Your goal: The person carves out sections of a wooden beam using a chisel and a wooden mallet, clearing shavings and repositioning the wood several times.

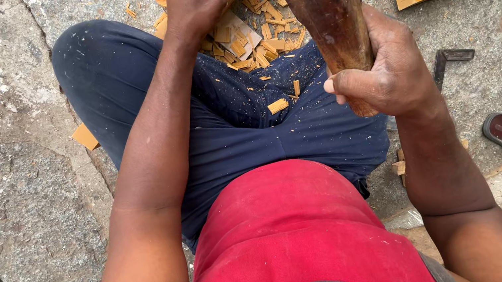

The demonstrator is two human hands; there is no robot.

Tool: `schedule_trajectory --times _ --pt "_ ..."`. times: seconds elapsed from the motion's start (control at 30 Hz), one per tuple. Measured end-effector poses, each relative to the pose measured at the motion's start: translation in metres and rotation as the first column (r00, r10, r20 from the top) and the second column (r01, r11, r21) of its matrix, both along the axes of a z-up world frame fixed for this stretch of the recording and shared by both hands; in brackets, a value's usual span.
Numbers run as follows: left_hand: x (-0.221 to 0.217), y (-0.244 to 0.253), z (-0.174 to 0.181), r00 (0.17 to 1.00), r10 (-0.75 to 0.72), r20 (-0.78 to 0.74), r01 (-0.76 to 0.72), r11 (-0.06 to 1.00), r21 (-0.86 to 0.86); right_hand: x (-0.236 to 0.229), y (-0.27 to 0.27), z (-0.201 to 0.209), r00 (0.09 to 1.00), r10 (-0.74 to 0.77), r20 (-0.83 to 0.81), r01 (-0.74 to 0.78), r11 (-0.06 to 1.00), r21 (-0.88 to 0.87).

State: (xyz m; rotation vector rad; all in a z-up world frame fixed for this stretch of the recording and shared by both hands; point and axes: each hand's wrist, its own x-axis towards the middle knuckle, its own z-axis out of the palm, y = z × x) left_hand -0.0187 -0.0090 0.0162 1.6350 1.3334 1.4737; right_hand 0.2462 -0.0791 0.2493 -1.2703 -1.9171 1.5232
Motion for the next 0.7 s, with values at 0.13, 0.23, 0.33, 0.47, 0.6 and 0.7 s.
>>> schedule_trajectory --times 0.13,0.23,0.33,0.47,0.6,0.7 --pt "0.003 0.001 -0.007 1.0 -0.002 0.023 0.002 1.0 0.019 0.003 -0.005 0.005 1.0 -0.006 0.002 0.006 1.0 0.001" --pt "0.007 0.001 -0.01 0.999 -0.035 0.012 0.034 0.999 0.031 0.005 -0.007 0.009 1.0 -0.006 0.006 0.006 1.0 0.024" --pt "0.01 0.002 -0.01 1.0 -0.027 0.002 0.027 1.0 0.008 0.0 0.0 -0.003 0.993 0.103 0.051 -0.111 0.98 0.168" --pt "0.012 0.002 -0.005 0.993 -0.056 0.104 0.048 0.996 0.081 -0.027 0.011 -0.039 0.929 0.076 0.363 -0.214 0.909 0.358" --pt "0.011 0.004 -0.009 0.982 -0.036 0.185 0.017 0.995 0.102 -0.027 0.026 -0.032 0.881 0.083 0.466 -0.033 0.993 -0.114" --pt "0.008 0.004 -0.02 0.996 -0.008 0.09 0.011 1.0 -0.024 -0.018 0.016 -0.01 0.931 0.051 0.361 -0.023 0.996 -0.083"
